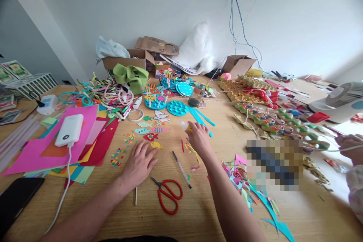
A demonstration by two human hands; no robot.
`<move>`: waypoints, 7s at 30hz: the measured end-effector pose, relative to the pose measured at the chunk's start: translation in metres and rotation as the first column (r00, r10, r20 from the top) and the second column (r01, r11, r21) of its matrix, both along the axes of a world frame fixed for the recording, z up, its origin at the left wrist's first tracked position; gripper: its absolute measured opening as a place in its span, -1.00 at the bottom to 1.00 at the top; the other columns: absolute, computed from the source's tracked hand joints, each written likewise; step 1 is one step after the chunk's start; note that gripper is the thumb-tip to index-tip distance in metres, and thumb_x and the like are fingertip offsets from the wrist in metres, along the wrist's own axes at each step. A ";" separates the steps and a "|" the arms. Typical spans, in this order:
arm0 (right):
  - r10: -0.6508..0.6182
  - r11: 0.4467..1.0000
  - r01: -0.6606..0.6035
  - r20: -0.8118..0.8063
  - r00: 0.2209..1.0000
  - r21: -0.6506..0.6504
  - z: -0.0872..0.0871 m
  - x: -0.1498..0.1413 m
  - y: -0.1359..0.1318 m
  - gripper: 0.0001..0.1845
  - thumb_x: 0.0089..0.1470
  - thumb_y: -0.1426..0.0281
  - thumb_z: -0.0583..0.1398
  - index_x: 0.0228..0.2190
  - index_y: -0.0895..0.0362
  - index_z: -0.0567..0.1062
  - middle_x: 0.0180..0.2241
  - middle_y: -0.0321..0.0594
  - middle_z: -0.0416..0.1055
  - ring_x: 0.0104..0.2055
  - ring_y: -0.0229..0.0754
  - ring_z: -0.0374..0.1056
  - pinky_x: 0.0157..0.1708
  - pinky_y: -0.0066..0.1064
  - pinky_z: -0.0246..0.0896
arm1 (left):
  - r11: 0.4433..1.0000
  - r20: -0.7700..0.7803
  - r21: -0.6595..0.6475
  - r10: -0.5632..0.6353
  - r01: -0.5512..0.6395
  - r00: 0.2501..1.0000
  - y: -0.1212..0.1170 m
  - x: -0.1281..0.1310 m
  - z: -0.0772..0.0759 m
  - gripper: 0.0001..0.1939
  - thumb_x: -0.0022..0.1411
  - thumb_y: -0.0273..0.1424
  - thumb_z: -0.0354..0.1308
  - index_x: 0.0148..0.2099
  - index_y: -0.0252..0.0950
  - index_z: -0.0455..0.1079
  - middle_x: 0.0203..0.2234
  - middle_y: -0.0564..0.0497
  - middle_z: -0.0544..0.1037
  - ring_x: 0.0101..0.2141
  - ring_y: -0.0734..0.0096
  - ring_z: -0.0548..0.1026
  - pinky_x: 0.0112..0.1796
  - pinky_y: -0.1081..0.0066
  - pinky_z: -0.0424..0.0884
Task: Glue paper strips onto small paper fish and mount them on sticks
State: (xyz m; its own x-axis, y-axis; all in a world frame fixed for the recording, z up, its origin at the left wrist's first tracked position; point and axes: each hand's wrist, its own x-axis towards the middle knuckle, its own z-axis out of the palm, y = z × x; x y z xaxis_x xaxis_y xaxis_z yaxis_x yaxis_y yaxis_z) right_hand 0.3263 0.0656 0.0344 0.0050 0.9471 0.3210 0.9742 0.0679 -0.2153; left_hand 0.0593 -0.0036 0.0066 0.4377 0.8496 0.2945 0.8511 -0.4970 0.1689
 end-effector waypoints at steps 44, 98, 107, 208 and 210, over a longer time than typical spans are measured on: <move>0.201 0.979 -0.171 -0.364 0.910 0.113 0.049 0.000 -0.018 -0.58 0.10 0.17 0.11 -0.05 0.09 0.39 -0.22 -0.12 0.40 -0.24 -0.11 0.32 -0.28 -0.34 0.19 | 1.000 -0.044 -0.003 -0.022 0.022 0.999 0.010 0.030 -0.009 -0.58 0.27 -0.20 -0.06 0.11 -0.20 0.31 0.05 -0.16 0.32 0.17 0.02 0.11 0.12 -0.02 0.05; 0.381 0.913 -0.332 0.202 0.902 -0.239 0.027 -0.050 -0.050 -0.73 0.05 0.33 0.21 -0.17 0.11 0.47 -0.26 -0.09 0.34 -0.16 -0.07 0.26 -0.16 -0.32 0.15 | 0.996 -0.012 -0.059 -0.069 0.068 0.998 0.007 0.030 0.000 -0.58 0.28 -0.19 -0.07 0.12 -0.20 0.30 0.11 -0.21 0.26 0.19 0.05 0.08 0.13 -0.05 0.03; 0.397 0.908 -0.353 0.195 0.897 -0.225 0.028 -0.050 -0.050 -0.74 0.04 0.35 0.21 -0.17 0.10 0.47 -0.25 -0.09 0.33 -0.17 -0.06 0.25 -0.17 -0.29 0.16 | 0.996 -0.004 -0.063 -0.056 0.056 0.998 0.008 0.030 0.000 -0.59 0.27 -0.20 -0.04 0.11 -0.16 0.31 0.09 -0.17 0.28 0.18 0.05 0.09 0.13 -0.05 0.04; -0.062 0.959 0.036 -0.084 0.995 -0.282 0.015 -0.020 -0.007 -0.58 -0.06 0.21 0.15 -0.18 0.11 0.56 -0.30 -0.16 0.47 -0.30 -0.14 0.36 -0.35 -0.45 0.09 | 0.996 0.018 -0.027 -0.082 0.083 0.996 0.009 0.027 0.001 -0.61 0.23 -0.21 0.02 0.07 -0.20 0.34 0.09 -0.21 0.28 0.15 0.07 0.13 0.10 0.02 0.08; -0.066 0.955 0.041 -0.078 0.995 -0.294 0.016 -0.021 -0.007 -0.58 -0.06 0.21 0.15 -0.17 0.11 0.56 -0.30 -0.15 0.47 -0.29 -0.13 0.36 -0.35 -0.44 0.09 | 0.996 0.017 -0.024 -0.081 0.081 0.997 0.009 0.027 0.001 -0.61 0.23 -0.21 0.02 0.07 -0.21 0.34 0.09 -0.21 0.29 0.15 0.06 0.13 0.10 0.01 0.07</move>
State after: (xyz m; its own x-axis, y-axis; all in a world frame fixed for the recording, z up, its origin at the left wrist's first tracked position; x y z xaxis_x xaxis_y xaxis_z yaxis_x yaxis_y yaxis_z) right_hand 0.3051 0.0590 0.0501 0.0737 0.9969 0.0271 0.9517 -0.0622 -0.3008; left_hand 0.0861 0.0055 0.0076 0.5006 0.8188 0.2811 0.8056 -0.5595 0.1950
